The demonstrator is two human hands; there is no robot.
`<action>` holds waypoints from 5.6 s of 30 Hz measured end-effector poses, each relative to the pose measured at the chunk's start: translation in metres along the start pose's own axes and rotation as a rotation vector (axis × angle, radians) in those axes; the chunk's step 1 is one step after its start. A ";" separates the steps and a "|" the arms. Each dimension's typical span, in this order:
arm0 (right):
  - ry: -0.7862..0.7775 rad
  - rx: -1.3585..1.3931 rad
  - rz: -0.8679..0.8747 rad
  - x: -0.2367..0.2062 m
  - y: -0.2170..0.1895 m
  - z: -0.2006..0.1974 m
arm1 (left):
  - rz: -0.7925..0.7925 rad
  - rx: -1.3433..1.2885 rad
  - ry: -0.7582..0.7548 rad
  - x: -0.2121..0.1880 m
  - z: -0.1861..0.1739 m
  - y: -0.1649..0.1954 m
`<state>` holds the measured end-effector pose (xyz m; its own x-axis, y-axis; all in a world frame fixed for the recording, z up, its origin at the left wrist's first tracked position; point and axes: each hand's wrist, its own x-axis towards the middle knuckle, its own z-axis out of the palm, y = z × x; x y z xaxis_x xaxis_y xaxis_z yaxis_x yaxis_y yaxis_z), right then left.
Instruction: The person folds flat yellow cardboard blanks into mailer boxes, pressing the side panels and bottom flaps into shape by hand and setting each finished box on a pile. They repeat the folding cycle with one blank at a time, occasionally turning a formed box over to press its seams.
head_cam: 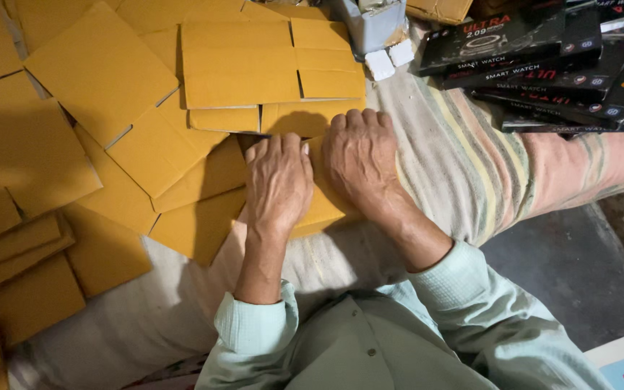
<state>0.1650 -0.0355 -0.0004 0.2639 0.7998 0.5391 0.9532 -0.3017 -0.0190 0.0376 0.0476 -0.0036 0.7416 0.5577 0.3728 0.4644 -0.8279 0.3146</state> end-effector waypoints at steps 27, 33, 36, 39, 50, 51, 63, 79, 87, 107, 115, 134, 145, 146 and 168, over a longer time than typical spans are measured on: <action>-0.075 0.086 0.031 -0.008 0.004 -0.008 | -0.046 -0.036 -0.033 -0.008 -0.008 -0.002; -0.269 0.189 -0.048 -0.024 0.013 -0.029 | 0.129 -0.117 -0.016 -0.030 -0.020 -0.011; -0.340 0.248 -0.133 -0.029 0.023 -0.037 | 0.160 -0.172 -0.082 -0.047 -0.033 -0.009; -0.305 0.118 -0.214 -0.034 0.017 -0.035 | 0.173 -0.176 -0.115 -0.055 -0.041 -0.003; -0.284 0.005 -0.179 -0.052 0.012 -0.031 | 0.096 -0.138 -0.117 -0.067 -0.034 -0.013; -0.280 -0.168 -0.190 -0.053 0.020 -0.035 | 0.062 -0.171 -0.109 -0.070 -0.037 -0.015; -0.233 -0.141 -0.270 -0.055 -0.014 -0.020 | 0.134 0.542 -0.084 -0.064 -0.003 0.021; -0.322 -0.034 -0.288 -0.061 -0.015 -0.033 | 0.136 0.566 -0.127 -0.073 -0.013 0.023; -0.278 0.222 -0.158 -0.071 0.023 -0.063 | -0.018 0.131 -0.174 -0.082 -0.036 -0.007; -0.239 0.412 0.029 -0.065 0.031 -0.061 | -0.133 -0.403 -0.026 -0.080 -0.018 -0.025; -0.201 1.166 0.316 -0.053 0.041 -0.028 | -0.169 -1.372 0.026 -0.053 -0.004 -0.028; -0.357 0.154 -0.008 -0.049 -0.019 -0.043 | -0.190 -1.293 0.149 -0.087 0.020 -0.021; -0.427 0.275 -0.129 -0.039 -0.009 -0.042 | -0.172 -1.185 0.121 -0.089 0.021 -0.028; -0.447 0.228 -0.066 -0.039 0.003 -0.045 | -0.181 -1.170 0.125 -0.090 0.022 -0.028; -0.315 0.144 -0.032 -0.042 0.006 -0.049 | -0.128 0.035 -0.075 -0.064 -0.029 0.005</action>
<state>0.1524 -0.0959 0.0177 0.2446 0.9354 0.2552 0.9668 -0.2154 -0.1374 -0.0212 0.0092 -0.0008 0.7086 0.6540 0.2650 0.5734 -0.7525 0.3239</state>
